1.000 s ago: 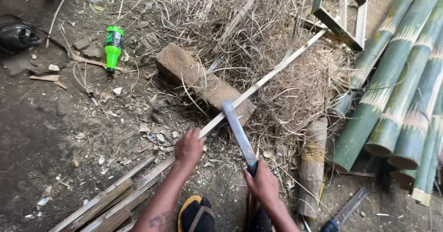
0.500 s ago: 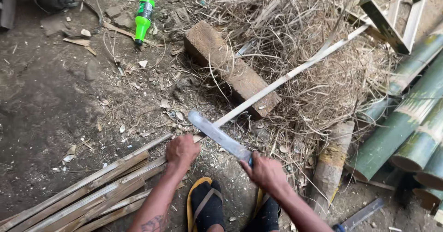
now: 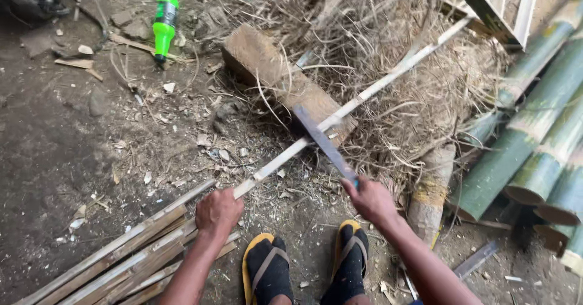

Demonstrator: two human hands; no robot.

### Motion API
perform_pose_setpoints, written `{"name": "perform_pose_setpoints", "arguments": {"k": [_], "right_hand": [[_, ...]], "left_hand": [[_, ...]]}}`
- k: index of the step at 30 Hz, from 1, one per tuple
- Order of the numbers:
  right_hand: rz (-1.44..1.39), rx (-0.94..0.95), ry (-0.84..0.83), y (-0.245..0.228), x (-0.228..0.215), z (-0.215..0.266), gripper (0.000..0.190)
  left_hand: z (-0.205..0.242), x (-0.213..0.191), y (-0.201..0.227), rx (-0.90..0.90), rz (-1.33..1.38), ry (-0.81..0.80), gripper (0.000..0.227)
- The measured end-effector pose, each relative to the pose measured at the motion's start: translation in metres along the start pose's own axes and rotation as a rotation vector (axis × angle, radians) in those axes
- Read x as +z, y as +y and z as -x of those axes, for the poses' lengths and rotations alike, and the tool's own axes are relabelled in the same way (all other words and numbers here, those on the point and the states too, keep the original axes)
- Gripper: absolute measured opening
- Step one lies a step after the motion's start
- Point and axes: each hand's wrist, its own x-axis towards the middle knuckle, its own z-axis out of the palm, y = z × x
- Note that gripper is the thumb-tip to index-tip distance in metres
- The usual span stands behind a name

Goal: The person uses a machete to shave and smooth thin bamboo strips. They repeatedly draw the blade along the strips to remove splinters and flatten the surface, working over a wooden block in a cluttered workshop.

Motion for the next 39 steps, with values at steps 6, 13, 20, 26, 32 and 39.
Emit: {"name": "perform_pose_setpoints", "arguments": {"k": [6,13,20,26,32,39], "right_hand": [[-0.055,0.048,-0.060,0.043,-0.005,-0.030,0.063],[-0.050,-0.112,-0.090,0.037,-0.011,-0.040,0.062],[-0.344,0.345,0.118,0.080,-0.026,-0.051,0.069],[-0.221,0.169,0.062,0.054,0.042,-0.051,0.067],[-0.267,0.088,0.168,-0.004,0.093,-0.028,0.070],[-0.314,0.157,0.029,0.020,0.014,-0.025,0.068]], "left_hand": [[0.013,-0.007,-0.026,-0.093,0.028,-0.027,0.022],[-0.012,0.024,-0.041,-0.077,-0.057,-0.064,0.032],[0.017,0.020,-0.112,-0.074,-0.132,0.033,0.033],[-0.006,0.047,-0.116,-0.210,0.008,0.062,0.027],[0.014,0.057,-0.171,-0.108,-0.039,-0.422,0.029],[0.022,0.027,-0.090,0.025,0.085,-0.238,0.024]]}}
